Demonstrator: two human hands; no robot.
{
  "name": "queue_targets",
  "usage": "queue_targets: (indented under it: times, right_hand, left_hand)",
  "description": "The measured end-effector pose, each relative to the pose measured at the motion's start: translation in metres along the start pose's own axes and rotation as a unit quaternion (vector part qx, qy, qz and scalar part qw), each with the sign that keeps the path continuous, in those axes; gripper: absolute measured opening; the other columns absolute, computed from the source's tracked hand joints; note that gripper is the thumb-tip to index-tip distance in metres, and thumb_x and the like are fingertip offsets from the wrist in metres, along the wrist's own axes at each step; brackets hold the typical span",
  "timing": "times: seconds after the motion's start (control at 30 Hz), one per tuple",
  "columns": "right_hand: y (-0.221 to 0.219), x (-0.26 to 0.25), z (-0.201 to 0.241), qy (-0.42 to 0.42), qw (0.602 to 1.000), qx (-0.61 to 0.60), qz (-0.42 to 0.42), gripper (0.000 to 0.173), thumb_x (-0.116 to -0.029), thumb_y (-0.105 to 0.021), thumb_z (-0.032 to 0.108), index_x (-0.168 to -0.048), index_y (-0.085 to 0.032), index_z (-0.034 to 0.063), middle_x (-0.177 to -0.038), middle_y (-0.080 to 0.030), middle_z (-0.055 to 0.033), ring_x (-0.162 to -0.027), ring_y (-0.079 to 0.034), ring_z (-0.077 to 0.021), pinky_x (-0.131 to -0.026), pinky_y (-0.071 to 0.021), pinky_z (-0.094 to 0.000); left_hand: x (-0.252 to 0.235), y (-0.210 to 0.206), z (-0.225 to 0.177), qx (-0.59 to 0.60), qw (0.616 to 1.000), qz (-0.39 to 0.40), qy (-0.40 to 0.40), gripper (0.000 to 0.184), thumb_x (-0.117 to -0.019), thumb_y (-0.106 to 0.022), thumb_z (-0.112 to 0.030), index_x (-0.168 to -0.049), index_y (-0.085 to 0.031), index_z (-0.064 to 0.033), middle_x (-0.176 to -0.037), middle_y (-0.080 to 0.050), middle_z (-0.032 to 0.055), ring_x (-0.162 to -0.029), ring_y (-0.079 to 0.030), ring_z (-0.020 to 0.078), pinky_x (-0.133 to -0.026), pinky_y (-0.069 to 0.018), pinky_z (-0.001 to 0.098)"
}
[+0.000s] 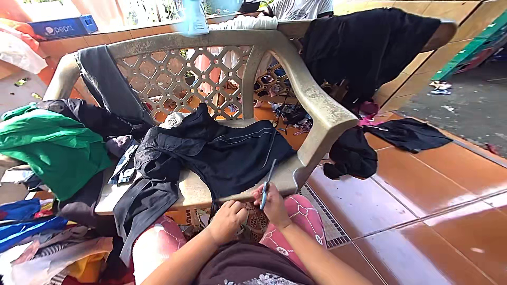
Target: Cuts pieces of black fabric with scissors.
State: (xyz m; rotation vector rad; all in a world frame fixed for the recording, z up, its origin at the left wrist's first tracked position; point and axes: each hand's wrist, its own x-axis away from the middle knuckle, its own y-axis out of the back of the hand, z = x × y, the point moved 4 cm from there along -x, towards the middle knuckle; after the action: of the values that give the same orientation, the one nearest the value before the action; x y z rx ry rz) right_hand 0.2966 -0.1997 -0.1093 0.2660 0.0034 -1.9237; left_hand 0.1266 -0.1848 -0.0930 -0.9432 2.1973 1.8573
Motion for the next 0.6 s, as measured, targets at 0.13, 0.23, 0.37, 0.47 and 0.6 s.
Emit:
queue_targets:
  times: [0.13,0.23,0.37,0.47,0.6]
  right_hand:
    - [-0.013,0.025,-0.001,-0.04,0.989,0.132,0.046,0.041,-0.0887,-0.078,0.026,-0.11,-0.061,-0.0051,-0.087,-0.067,-0.0121,-0.074,-0.065,-0.0177,-0.07,-0.0553,-0.0372]
    - [-0.015,0.026,0.004,-0.048,0.975,0.218,0.007,0.045,-0.0885,-0.078,0.034,-0.108,-0.064,-0.0047,-0.082,-0.068,-0.0157,-0.074,-0.066,-0.028,-0.071,-0.054,-0.0486]
    - [-0.004,0.017,-0.002,-0.172,0.934,0.309,0.05,0.049,-0.0956,-0.071,0.04,-0.118,-0.063,-0.0028,-0.096,-0.07,-0.02,-0.092,-0.069,-0.0354,-0.084,-0.0532,-0.0545]
    - [-0.001,0.014,-0.009,-0.24,0.904,0.334,0.119,0.05,-0.0994,-0.064,0.045,-0.122,-0.061,0.0008,-0.101,-0.069,-0.0183,-0.093,-0.069,-0.0327,-0.086,-0.054,-0.0519]
    - [-0.011,0.011,-0.018,-0.281,0.855,0.374,0.224,0.053,-0.1005,-0.059,0.052,-0.12,-0.061,0.0022,-0.105,-0.068,-0.0186,-0.098,-0.068,-0.0333,-0.088,-0.0523,-0.0539]
  left_hand:
    - [0.022,0.008,-0.003,-0.029,0.996,-0.074,-0.025,0.012,-0.0846,-0.063,0.002,-0.074,-0.064,-0.0037,-0.076,-0.065,0.0114,-0.08,-0.07,0.028,-0.095,-0.0552,0.0452]
    - [0.012,-0.002,0.0,-0.021,0.999,0.028,-0.022,0.007,-0.0857,-0.068,0.002,-0.082,-0.069,-0.0028,-0.082,-0.07,0.0131,-0.084,-0.072,0.0326,-0.11,-0.0345,0.0717]
    - [0.01,-0.035,0.02,0.007,0.943,0.321,0.087,0.021,-0.0995,-0.054,0.002,-0.112,-0.07,0.0045,-0.113,-0.07,0.0231,-0.118,-0.063,0.0435,-0.117,-0.0039,0.0771]
    - [0.014,-0.046,0.025,-0.014,0.932,0.349,0.094,0.023,-0.0995,-0.052,0.003,-0.115,-0.069,0.0044,-0.114,-0.07,0.023,-0.119,-0.063,0.043,-0.118,-0.0029,0.0756]
    - [0.014,-0.046,0.025,-0.025,0.919,0.376,0.114,0.026,-0.0994,-0.05,0.005,-0.12,-0.066,0.0057,-0.118,-0.068,0.0232,-0.125,-0.059,0.0411,-0.121,-0.0004,0.0711]
